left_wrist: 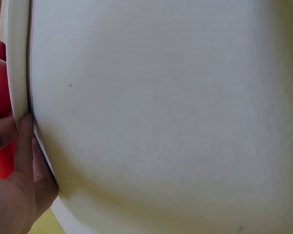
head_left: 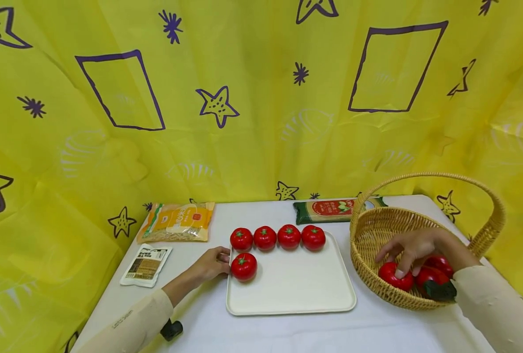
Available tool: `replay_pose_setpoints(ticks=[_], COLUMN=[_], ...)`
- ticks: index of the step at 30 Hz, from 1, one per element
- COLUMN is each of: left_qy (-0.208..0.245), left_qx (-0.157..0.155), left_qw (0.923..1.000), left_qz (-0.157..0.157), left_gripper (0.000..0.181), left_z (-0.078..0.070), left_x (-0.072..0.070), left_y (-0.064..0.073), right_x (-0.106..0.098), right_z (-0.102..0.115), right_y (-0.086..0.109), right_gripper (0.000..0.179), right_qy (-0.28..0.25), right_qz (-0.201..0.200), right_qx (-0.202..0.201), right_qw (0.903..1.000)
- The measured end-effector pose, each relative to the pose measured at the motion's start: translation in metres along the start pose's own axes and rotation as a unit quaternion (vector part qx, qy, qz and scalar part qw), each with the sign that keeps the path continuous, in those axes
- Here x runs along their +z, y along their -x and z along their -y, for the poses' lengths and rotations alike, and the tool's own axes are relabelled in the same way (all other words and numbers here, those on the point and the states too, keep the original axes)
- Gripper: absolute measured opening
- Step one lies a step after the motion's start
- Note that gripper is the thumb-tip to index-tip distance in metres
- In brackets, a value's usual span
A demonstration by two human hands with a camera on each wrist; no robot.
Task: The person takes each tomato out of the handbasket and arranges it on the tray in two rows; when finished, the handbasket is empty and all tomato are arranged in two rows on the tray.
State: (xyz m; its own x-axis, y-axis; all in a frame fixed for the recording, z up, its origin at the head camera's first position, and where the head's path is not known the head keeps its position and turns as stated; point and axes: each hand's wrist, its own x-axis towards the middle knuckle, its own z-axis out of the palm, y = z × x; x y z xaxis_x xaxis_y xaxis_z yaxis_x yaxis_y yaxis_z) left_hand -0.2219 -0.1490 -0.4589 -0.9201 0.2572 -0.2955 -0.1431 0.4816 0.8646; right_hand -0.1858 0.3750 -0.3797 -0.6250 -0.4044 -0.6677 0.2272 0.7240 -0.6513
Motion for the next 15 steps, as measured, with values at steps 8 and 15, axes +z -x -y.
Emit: replay_pose_setpoints(ticks=[8,15], left_qy=[0.011,0.011], left_qx=[-0.002,-0.004], left_qw=[0.9999,0.9999], left_qz=[0.001,0.0], left_gripper=[0.049,0.049], left_z=[-0.0006,0.0003], left_x=[0.0006,0.0007], left_y=[-0.0005,-0.002], right_x=[-0.0036,-0.0018], right_z=[-0.001,-0.0007], right_y=[-0.0021,-0.0069], right_gripper=[0.054,0.048], right_qy=[-0.002,0.014], right_qz=[0.044,0.047], right_qx=[-0.004,0.003], right_qw=[0.999,0.9988])
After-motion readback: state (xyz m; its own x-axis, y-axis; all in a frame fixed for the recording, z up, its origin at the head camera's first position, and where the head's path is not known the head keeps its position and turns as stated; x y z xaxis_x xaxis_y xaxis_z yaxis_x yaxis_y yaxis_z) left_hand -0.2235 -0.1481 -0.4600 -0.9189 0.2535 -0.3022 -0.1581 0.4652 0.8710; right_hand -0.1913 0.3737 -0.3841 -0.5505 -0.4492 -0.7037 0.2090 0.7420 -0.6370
